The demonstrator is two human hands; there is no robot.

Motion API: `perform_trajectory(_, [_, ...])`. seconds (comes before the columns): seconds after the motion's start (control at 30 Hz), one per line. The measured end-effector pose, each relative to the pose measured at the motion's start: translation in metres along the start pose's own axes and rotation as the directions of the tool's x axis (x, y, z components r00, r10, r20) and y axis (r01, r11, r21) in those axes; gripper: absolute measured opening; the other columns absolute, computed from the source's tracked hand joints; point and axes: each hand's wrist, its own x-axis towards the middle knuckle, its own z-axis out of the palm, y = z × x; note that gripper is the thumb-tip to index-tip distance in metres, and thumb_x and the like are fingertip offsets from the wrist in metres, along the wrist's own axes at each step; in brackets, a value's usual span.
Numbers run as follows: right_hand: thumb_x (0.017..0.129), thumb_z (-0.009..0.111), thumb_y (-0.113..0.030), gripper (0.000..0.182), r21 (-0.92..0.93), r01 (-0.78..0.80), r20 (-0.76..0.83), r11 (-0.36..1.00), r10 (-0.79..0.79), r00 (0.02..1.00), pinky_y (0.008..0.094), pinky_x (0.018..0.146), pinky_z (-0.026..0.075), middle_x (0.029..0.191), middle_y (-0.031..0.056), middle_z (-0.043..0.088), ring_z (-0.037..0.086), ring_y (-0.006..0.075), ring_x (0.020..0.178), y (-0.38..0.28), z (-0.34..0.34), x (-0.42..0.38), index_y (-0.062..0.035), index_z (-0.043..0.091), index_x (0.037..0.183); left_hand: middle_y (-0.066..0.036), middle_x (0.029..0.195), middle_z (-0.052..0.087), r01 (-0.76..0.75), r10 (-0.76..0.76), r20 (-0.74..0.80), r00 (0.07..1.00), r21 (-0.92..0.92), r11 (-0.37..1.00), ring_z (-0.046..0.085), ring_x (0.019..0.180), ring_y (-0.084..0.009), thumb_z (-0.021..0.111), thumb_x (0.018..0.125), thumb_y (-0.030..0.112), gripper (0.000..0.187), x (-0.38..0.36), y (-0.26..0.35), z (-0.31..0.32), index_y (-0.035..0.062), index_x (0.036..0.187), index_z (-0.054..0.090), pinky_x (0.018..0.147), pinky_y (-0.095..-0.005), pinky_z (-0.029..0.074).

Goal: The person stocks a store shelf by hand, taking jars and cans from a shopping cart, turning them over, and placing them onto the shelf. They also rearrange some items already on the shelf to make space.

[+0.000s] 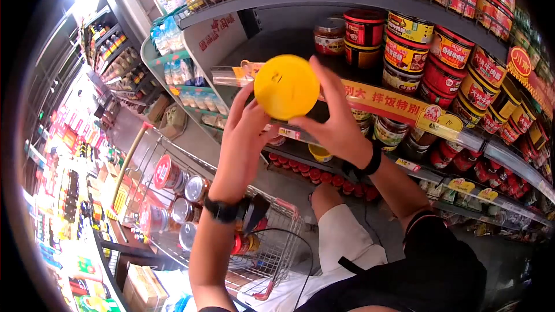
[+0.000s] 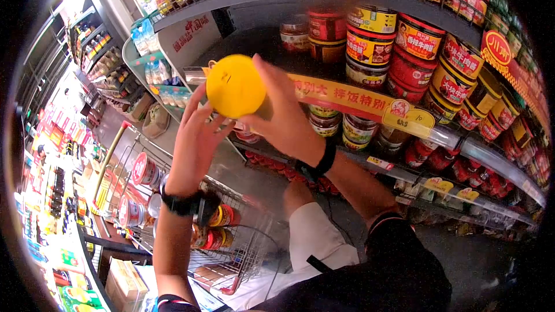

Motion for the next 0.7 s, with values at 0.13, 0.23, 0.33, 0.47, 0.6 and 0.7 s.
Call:
perform_trajectory(0.13, [0.076,0.082,-0.008,0.094,-0.007,0.035,-0.156,0.999,-0.036,0.987,0.0365,0.113,0.035,0.146,0.0151,0.033,0.039,0.0249,0.136,0.033,-0.02,0.026,-0.0038,0.025,0.151,-0.003,0.135,0.051,-0.074,0.064,0.069,0.996,0.15,0.986,0.05,0.122,-0.016,0.051,0.099,0.023,0.052,0.066,-0.02,0.018,0.0147,0.148,0.035,0.105,-0.0369,0.036])
perform_trajectory(0.23, [0.077,0.08,-0.003,0.089,0.061,0.003,-0.232,0.998,0.011,0.973,0.0356,0.111,0.037,0.145,0.0144,0.035,0.041,0.0248,0.134,0.063,-0.028,0.038,-0.0032,0.028,0.149,-0.002,0.133,0.052,-0.104,0.078,0.117,0.99,0.241,0.965,0.048,0.121,-0.0138,0.053,0.099,0.026,0.052,0.107,-0.033,0.027,0.0135,0.147,0.039,0.104,-0.0344,0.036])
perform_trajectory(0.33, [0.076,0.079,-0.001,0.086,0.154,-0.009,-0.251,0.988,0.048,0.967,0.0356,0.11,0.038,0.143,0.0132,0.038,0.044,0.0239,0.131,0.088,-0.034,0.047,-0.0024,0.031,0.147,-0.003,0.132,0.052,-0.123,0.093,0.113,0.989,0.299,0.946,0.049,0.121,-0.0143,0.053,0.099,0.029,0.053,0.136,-0.048,0.033,0.0112,0.147,0.04,0.103,-0.0336,0.037])
perform_trajectory(0.47, [0.079,0.078,-0.008,0.074,-0.032,-0.075,-0.237,0.997,0.065,0.969,0.0365,0.106,0.041,0.137,0.0165,0.045,0.049,0.0275,0.127,0.095,-0.044,0.054,0.001,0.038,0.141,-0.006,0.121,0.059,-0.166,0.146,0.086,0.986,0.314,0.935,0.054,0.111,-0.0156,0.06,0.095,0.022,0.056,0.163,-0.072,0.036,0.0015,0.144,0.04,0.095,-0.0277,0.042])
perform_trajectory(0.6, [0.084,0.074,-0.018,0.064,-0.285,-0.134,-0.168,0.949,0.088,0.982,0.0384,0.103,0.042,0.133,0.0216,0.05,0.051,0.0344,0.124,0.102,-0.052,0.055,0.0027,0.043,0.136,-0.012,0.118,0.061,-0.248,0.225,0.106,0.969,0.448,0.859,0.058,0.108,-0.0187,0.061,0.095,0.021,0.058,0.171,-0.094,0.033,-0.0045,0.141,0.039,0.094,-0.0286,0.044])
perform_trajectory(0.7, [0.085,0.073,-0.022,0.063,-0.351,-0.14,-0.132,0.926,0.099,0.986,0.0402,0.102,0.043,0.132,0.0235,0.051,0.052,0.0386,0.122,0.119,-0.054,0.058,0.0023,0.043,0.135,-0.019,0.116,0.062,-0.336,0.268,0.204,0.942,0.62,0.709,0.062,0.107,-0.025,0.06,0.094,0.02,0.057,0.175,-0.1,0.03,-0.0073,0.139,0.039,0.092,-0.0319,0.047])
